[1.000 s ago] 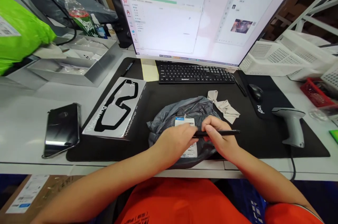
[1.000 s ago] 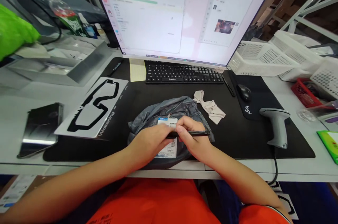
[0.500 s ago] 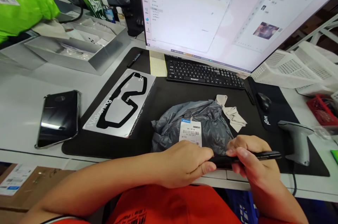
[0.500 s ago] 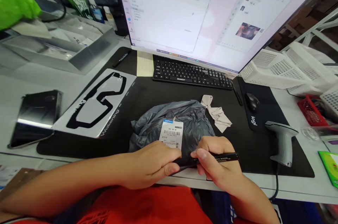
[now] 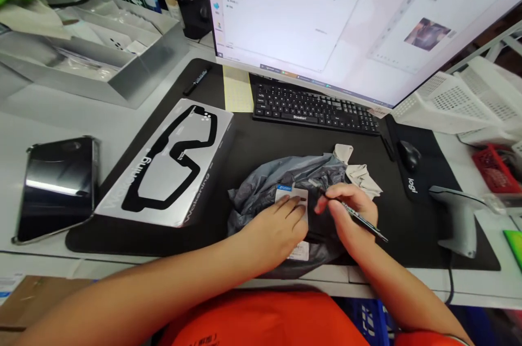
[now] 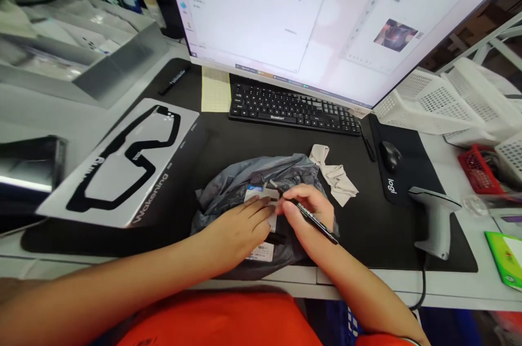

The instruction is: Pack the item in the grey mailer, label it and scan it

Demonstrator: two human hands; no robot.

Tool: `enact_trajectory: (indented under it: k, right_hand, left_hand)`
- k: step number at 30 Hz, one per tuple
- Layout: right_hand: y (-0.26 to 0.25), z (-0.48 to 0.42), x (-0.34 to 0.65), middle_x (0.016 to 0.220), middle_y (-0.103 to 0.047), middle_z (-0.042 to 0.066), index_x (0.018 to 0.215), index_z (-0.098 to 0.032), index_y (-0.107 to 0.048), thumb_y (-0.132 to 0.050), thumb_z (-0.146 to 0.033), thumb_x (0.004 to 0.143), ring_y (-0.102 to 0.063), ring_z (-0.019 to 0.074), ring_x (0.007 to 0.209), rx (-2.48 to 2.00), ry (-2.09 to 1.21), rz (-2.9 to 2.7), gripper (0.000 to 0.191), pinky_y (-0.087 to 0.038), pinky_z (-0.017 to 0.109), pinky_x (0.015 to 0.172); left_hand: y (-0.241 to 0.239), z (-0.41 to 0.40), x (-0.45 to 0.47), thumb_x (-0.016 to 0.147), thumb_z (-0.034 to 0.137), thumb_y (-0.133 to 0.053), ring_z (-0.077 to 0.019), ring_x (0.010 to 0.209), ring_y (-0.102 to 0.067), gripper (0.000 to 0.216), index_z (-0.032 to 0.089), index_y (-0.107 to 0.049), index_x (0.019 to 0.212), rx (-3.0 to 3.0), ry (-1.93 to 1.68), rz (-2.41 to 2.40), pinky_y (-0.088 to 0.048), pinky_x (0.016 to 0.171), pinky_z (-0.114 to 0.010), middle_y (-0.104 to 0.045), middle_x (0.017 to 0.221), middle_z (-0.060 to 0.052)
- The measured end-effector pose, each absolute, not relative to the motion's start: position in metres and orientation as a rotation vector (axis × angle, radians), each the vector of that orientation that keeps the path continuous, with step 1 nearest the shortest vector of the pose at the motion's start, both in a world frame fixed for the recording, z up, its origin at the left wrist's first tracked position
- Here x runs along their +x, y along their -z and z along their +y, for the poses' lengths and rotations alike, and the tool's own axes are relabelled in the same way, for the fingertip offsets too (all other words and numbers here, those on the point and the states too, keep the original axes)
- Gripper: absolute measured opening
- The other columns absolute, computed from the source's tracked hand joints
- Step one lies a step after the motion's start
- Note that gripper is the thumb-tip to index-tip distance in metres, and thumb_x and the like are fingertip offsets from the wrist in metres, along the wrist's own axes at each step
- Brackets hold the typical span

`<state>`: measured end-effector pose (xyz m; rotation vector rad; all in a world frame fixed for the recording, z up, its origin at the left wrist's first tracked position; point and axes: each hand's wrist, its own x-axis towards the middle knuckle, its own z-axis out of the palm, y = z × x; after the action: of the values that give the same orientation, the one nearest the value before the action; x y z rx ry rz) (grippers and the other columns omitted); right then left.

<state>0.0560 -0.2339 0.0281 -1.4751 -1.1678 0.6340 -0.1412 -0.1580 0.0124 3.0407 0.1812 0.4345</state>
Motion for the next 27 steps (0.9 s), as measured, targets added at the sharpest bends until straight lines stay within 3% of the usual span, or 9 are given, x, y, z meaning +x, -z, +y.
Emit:
enact_trajectory:
  k: [3, 8, 16, 27]
  right_hand:
    - [-0.011, -0.216, 0.042, 0.055, -0.054, -0.003, 0.067, -0.023, -0.057, -0.066, -0.050, 0.093, -0.050, 0.0123, 0.048, -1.541, -0.572, -1.131, 0.039, -0.042, 0.026, 0.048]
    - [-0.004, -0.208, 0.047, 0.057, -0.060, -0.003, 0.078, -0.022, -0.063, -0.062, -0.050, 0.096, -0.054, 0.0122, 0.047, -1.587, -0.697, -1.027, 0.033, -0.044, 0.026, 0.048]
    - [-0.004, -0.202, 0.045, 0.057, -0.065, -0.002, 0.074, -0.022, -0.068, -0.070, -0.040, 0.090, -0.058, 0.0134, 0.048, -1.684, -0.649, -1.162, 0.024, -0.048, 0.027, 0.053]
    - [-0.003, -0.198, 0.040, 0.057, -0.066, -0.002, 0.070, -0.023, -0.069, -0.067, -0.030, 0.087, -0.059, 0.0133, 0.051, -1.768, -0.538, -1.228, 0.019, -0.048, 0.026, 0.057]
  left_hand:
    - [-0.006, -0.156, -0.142, 0.100, 0.022, -0.052, -0.0305, 0.129, -0.060, 0.021, 0.012, -0.067, 0.111, 3.053, -0.364, 0.188, -0.040, 0.116, -0.043, -0.065, 0.138, -0.018]
    - [-0.006, -0.156, -0.145, 0.101, 0.023, -0.050, -0.0293, 0.130, -0.060, 0.019, 0.015, -0.067, 0.103, 3.023, -0.345, 0.216, -0.040, 0.116, -0.043, -0.067, 0.136, -0.015]
    - [-0.002, -0.158, -0.145, 0.100, 0.023, -0.052, -0.0284, 0.130, -0.060, 0.016, 0.016, -0.066, 0.098, 2.996, -0.442, 0.272, -0.040, 0.116, -0.041, -0.068, 0.134, -0.013]
    - [-0.003, -0.158, -0.144, 0.100, 0.024, -0.054, -0.0286, 0.128, -0.061, 0.014, 0.015, -0.065, 0.097, 3.008, -0.441, 0.272, -0.038, 0.117, -0.041, -0.069, 0.132, -0.014]
